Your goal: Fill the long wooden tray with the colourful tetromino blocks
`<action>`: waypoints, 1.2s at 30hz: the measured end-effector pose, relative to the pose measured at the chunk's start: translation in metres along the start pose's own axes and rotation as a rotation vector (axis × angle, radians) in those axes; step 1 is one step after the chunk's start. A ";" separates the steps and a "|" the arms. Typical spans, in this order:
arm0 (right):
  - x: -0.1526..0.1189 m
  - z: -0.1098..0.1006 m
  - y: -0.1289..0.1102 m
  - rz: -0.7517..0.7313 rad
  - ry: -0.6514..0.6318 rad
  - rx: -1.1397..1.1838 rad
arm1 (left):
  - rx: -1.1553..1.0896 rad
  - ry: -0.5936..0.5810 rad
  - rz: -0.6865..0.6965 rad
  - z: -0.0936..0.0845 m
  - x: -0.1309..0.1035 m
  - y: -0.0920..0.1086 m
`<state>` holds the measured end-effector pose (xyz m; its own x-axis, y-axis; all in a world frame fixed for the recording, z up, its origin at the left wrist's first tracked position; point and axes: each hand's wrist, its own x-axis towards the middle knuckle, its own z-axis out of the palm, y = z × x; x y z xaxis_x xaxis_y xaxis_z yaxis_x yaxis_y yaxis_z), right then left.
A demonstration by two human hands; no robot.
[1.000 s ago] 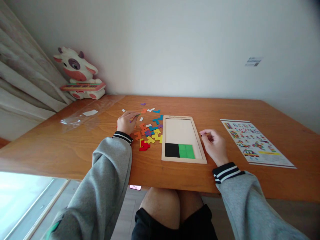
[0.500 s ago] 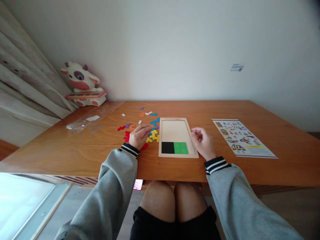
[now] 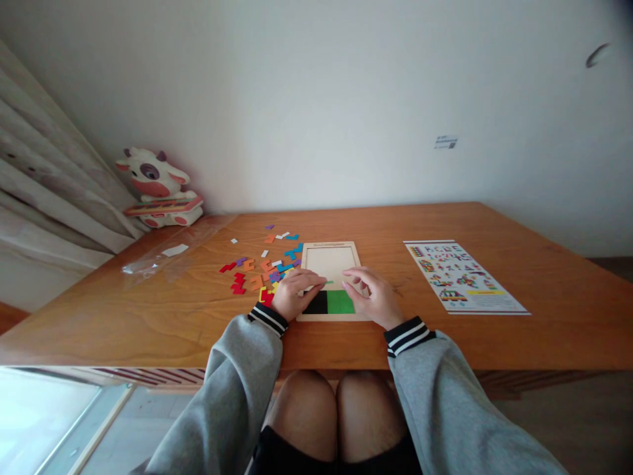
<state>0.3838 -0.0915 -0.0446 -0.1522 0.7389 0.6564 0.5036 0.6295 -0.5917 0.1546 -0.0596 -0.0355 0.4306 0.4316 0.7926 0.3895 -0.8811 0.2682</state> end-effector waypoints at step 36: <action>-0.011 -0.023 0.004 0.167 -0.249 -0.199 | -0.115 -0.359 -0.012 -0.001 0.007 -0.033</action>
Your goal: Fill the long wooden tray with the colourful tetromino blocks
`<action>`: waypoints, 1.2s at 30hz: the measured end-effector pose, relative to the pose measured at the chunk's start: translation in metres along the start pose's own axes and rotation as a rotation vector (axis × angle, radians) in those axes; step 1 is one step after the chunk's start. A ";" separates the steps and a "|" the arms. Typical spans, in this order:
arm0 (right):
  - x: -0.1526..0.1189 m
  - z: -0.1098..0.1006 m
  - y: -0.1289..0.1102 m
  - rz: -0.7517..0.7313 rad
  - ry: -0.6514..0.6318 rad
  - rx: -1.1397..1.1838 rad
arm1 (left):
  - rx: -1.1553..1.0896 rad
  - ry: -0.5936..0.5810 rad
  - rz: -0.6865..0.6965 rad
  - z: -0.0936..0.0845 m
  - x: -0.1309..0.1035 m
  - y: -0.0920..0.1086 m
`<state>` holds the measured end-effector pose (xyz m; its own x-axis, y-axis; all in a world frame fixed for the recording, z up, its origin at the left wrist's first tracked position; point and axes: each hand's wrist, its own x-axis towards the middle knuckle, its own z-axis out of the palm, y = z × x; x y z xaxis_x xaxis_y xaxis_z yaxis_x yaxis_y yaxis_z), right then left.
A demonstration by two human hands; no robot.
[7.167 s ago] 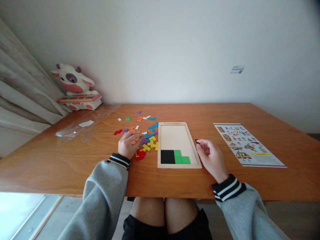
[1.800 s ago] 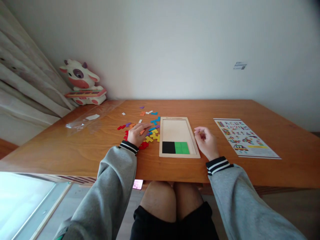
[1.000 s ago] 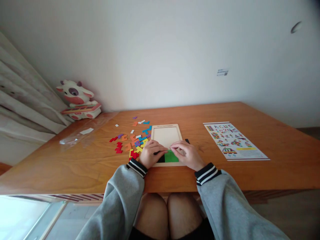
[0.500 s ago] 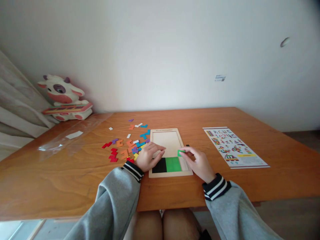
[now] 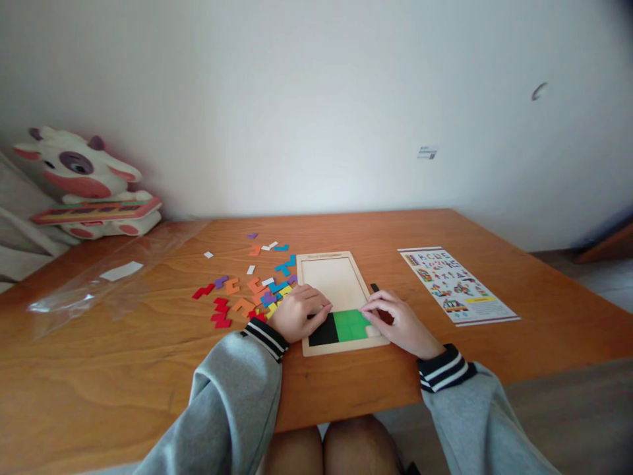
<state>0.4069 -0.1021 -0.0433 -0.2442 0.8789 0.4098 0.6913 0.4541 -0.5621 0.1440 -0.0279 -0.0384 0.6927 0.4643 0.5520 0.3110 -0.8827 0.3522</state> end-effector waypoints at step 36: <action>-0.004 0.003 0.001 -0.081 0.038 0.005 | 0.134 0.137 -0.141 -0.004 -0.018 0.002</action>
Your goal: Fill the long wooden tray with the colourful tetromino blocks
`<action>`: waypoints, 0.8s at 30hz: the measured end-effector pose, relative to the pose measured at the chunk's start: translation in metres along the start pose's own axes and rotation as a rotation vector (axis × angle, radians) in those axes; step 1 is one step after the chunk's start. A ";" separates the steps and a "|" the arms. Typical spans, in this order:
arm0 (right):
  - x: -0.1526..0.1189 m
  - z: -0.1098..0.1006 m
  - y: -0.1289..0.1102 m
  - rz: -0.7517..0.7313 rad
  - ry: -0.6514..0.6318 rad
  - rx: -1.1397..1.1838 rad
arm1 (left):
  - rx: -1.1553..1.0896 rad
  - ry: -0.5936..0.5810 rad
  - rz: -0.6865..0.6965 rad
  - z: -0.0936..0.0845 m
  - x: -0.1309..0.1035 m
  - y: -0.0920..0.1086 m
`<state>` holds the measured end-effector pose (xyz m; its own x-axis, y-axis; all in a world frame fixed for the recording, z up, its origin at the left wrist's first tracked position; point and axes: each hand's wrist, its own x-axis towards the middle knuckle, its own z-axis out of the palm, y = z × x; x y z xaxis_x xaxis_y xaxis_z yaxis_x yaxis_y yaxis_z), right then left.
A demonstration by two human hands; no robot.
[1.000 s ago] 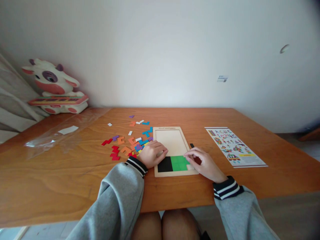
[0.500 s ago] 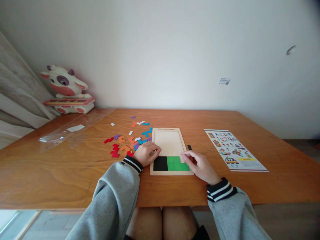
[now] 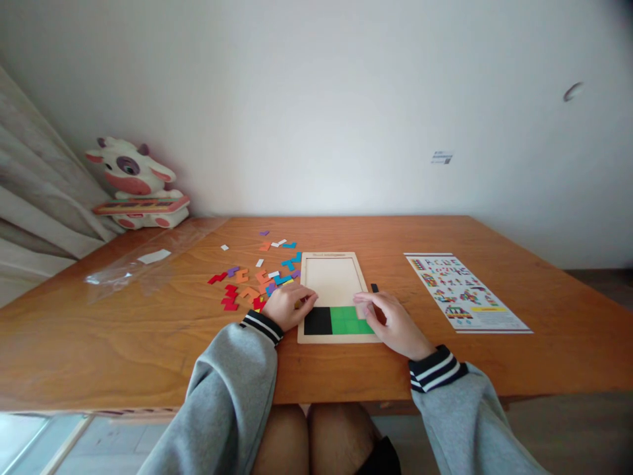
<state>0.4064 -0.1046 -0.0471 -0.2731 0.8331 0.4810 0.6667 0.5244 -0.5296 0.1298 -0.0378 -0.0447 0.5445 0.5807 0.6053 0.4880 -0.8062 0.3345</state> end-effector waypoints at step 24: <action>0.012 0.008 0.011 0.112 -0.080 0.041 | 0.045 -0.010 -0.034 -0.001 0.000 0.007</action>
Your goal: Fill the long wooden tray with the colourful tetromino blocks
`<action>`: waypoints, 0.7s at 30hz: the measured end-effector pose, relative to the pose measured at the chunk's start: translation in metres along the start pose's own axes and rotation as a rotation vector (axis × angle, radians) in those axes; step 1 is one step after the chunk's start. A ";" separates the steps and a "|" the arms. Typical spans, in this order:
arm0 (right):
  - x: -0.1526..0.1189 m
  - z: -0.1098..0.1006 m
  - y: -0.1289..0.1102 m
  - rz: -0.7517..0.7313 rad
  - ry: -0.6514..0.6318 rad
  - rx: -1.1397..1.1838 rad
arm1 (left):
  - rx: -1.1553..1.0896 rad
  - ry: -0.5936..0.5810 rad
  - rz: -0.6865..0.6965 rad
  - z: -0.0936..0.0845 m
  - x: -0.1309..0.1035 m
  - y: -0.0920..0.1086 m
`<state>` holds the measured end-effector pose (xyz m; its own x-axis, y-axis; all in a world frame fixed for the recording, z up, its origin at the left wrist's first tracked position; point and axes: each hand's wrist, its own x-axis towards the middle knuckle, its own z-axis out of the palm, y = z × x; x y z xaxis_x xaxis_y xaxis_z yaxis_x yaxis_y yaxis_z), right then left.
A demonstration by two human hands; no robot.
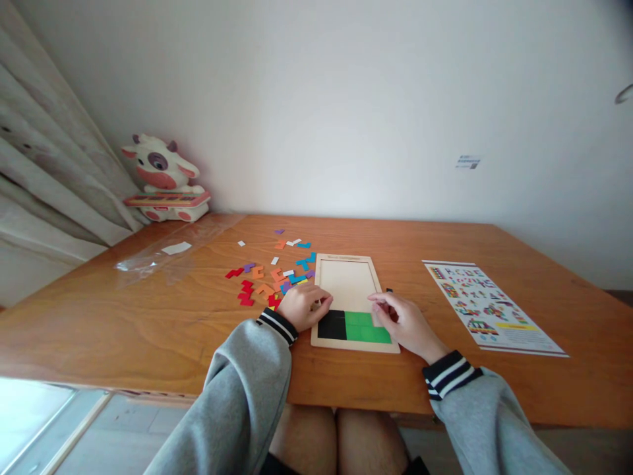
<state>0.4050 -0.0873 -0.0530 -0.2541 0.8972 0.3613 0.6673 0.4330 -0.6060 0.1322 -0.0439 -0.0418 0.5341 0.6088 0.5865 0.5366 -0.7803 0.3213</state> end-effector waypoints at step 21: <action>0.001 -0.006 0.001 -0.041 0.258 -0.018 | 0.342 -0.112 -0.406 -0.047 -0.033 -0.079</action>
<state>0.4096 -0.0863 -0.0490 -0.0953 0.8260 0.5556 0.6731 0.4647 -0.5754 0.0412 -0.0088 -0.0515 0.2966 0.8776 0.3765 0.8861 -0.4000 0.2343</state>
